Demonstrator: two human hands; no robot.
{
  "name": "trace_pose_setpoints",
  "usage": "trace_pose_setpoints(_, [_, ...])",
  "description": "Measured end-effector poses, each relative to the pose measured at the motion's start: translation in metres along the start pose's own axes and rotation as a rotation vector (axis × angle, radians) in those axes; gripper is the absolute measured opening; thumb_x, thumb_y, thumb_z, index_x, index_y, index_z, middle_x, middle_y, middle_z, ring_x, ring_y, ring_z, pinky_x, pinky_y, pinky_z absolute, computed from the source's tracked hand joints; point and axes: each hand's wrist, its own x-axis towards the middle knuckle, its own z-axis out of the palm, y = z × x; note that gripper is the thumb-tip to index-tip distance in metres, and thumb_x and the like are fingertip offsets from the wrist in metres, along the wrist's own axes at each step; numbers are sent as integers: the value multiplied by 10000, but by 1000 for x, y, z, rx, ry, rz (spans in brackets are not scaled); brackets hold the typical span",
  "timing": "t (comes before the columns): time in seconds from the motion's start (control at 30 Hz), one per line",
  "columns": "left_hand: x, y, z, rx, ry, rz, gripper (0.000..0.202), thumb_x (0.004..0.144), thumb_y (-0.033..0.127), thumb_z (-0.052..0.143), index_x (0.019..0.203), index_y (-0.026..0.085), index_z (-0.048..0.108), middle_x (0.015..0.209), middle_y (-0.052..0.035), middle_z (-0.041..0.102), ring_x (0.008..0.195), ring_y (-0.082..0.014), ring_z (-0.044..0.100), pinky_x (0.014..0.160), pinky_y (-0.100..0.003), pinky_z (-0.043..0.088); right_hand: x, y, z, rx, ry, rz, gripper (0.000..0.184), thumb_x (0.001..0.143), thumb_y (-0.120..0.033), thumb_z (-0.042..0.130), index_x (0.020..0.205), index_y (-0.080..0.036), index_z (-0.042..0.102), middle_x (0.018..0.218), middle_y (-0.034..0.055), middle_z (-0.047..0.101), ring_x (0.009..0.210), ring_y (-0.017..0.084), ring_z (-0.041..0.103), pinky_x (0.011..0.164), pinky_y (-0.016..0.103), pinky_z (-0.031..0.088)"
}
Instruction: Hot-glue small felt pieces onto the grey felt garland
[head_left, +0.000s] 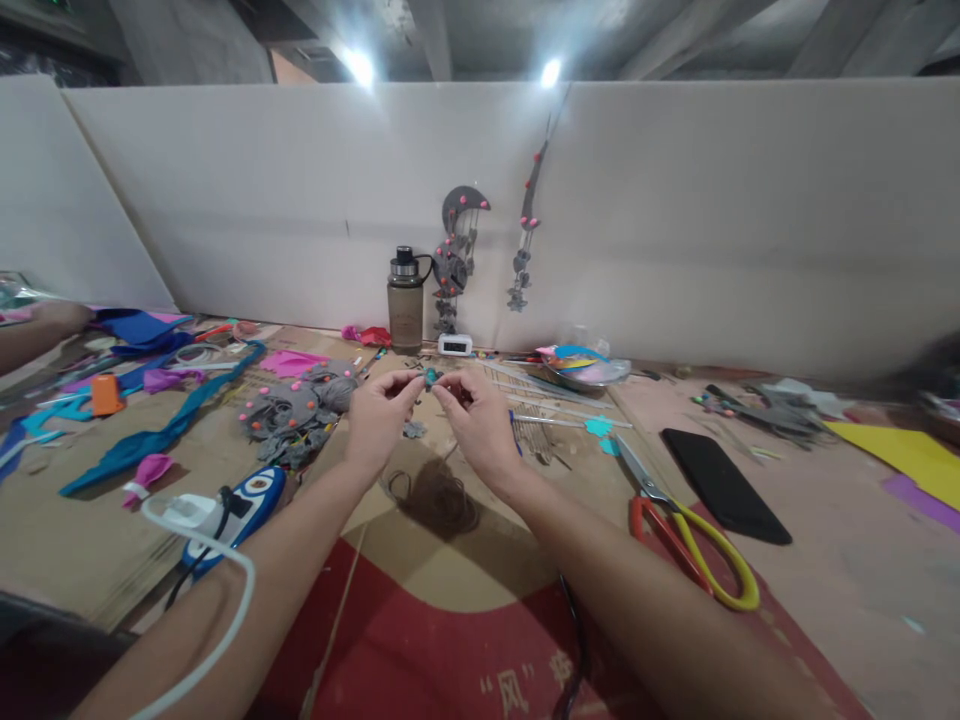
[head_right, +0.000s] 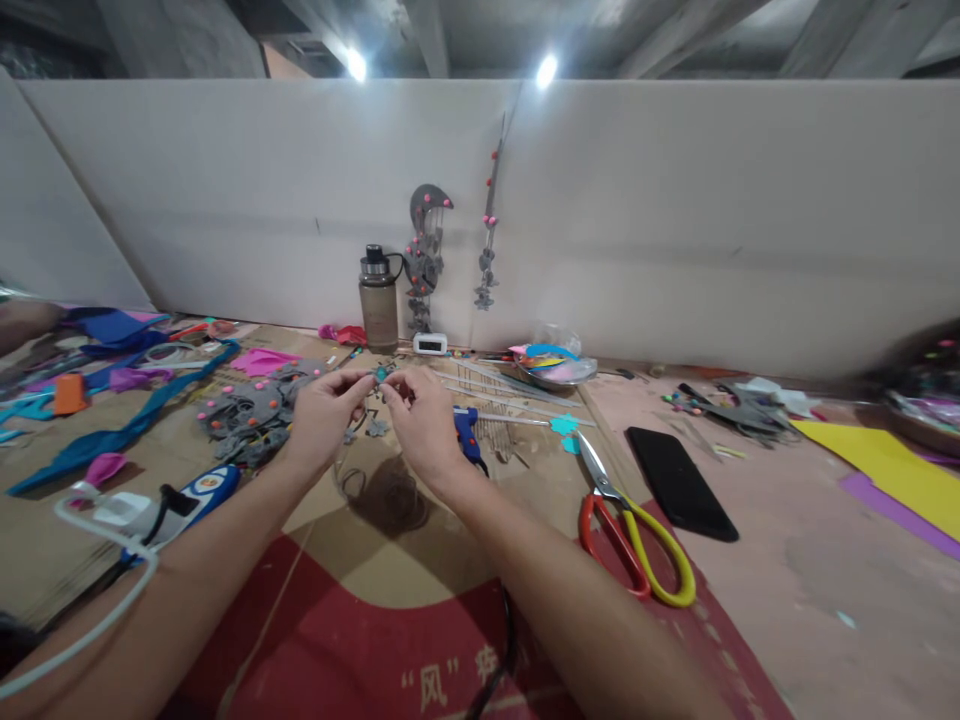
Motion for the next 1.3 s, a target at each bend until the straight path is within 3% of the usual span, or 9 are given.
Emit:
trace_pose_setpoints(0.33, [-1, 4, 4, -242, -19, -117, 193, 617, 308, 745, 697, 150, 668, 592, 25, 560, 436, -46, 414, 410, -183, 284, 1, -9, 0, -51, -23, -39, 176, 810, -299, 561, 681, -194, 620, 710, 14, 601, 698, 149, 523, 680, 282, 398])
trace_pose_setpoints(0.67, [1, 16, 3, -336, -32, -319, 217, 512, 240, 785, 612, 114, 639, 500, 16, 504, 445, -50, 413, 398, -172, 279, 6, 0, 1, 0, -60, 95, 198, 768, -327, 564, 634, -187, 604, 616, -10, 550, 622, 132, 471, 598, 258, 344])
trace_pose_setpoints(1.3, [1, 7, 6, -239, -89, -201, 188, 616, 251, 708, 709, 119, 611, 554, 45, 495, 406, -28, 366, 381, -176, 264, 10, 1, 2, 82, -103, 248, 205, 715, -322, 565, 573, -175, 550, 528, -46, 482, 524, 97, 404, 528, 245, 298])
